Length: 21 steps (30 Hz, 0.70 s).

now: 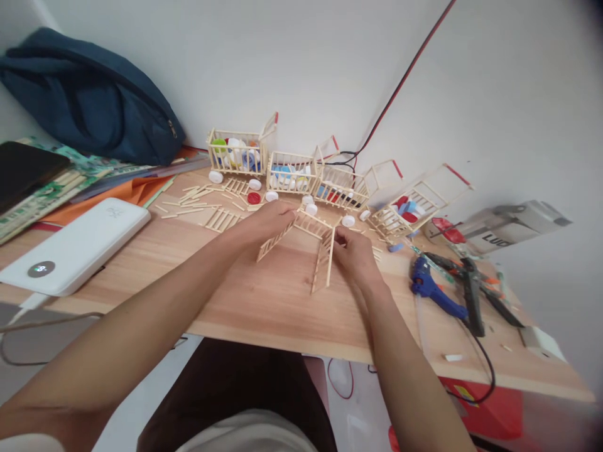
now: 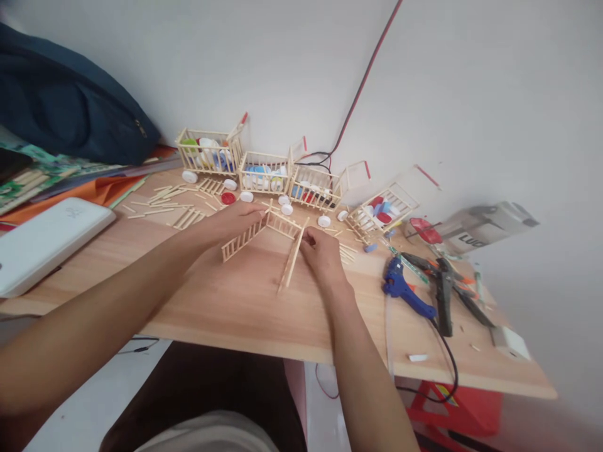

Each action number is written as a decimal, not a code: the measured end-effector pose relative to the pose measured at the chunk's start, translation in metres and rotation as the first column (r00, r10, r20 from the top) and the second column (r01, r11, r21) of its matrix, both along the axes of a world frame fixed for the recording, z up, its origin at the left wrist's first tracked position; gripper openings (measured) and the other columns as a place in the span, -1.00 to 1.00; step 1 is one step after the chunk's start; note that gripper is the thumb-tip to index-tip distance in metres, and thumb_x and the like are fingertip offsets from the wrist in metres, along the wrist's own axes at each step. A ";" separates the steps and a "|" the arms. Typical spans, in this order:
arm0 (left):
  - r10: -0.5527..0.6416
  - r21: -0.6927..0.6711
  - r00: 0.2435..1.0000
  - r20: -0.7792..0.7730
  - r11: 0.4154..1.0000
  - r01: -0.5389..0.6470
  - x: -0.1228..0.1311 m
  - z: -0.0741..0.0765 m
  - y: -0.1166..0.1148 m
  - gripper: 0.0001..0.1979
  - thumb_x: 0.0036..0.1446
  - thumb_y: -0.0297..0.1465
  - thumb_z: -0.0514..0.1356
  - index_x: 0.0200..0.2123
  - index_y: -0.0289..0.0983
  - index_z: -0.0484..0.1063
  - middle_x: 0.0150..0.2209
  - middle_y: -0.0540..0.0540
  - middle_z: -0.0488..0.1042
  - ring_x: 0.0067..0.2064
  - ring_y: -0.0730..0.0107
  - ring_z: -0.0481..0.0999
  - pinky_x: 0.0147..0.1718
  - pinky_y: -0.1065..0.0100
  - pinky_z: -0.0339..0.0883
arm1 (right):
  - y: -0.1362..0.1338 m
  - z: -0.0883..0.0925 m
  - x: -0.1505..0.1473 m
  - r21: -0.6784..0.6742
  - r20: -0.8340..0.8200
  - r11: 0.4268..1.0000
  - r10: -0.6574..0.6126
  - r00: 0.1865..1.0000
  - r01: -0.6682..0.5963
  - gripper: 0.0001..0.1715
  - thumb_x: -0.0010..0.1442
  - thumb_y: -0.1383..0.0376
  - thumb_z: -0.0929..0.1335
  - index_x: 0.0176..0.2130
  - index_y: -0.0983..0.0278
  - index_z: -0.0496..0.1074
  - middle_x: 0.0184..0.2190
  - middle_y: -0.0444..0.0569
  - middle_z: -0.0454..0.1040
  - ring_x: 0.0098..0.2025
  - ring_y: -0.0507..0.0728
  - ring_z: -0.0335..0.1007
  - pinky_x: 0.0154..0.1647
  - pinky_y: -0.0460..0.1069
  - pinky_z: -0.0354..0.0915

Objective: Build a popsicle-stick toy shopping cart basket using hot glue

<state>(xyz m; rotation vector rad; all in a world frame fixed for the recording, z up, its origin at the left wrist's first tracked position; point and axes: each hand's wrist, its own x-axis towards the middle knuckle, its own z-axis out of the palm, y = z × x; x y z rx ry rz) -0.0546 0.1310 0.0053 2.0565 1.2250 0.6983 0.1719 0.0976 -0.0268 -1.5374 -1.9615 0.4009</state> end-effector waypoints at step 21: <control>-0.091 0.048 0.995 0.036 0.995 0.090 0.005 0.003 0.004 -0.79 0.11 -0.40 -0.07 -0.51 -0.25 0.26 -0.42 -0.04 0.42 -0.32 0.29 0.36 -0.19 0.29 0.24 | -0.008 0.010 0.011 -0.042 0.044 0.997 0.073 0.996 -0.071 -0.69 0.15 0.31 0.24 -0.36 0.26 0.58 -0.42 -0.08 0.59 -0.32 0.15 0.46 -0.26 -0.04 0.27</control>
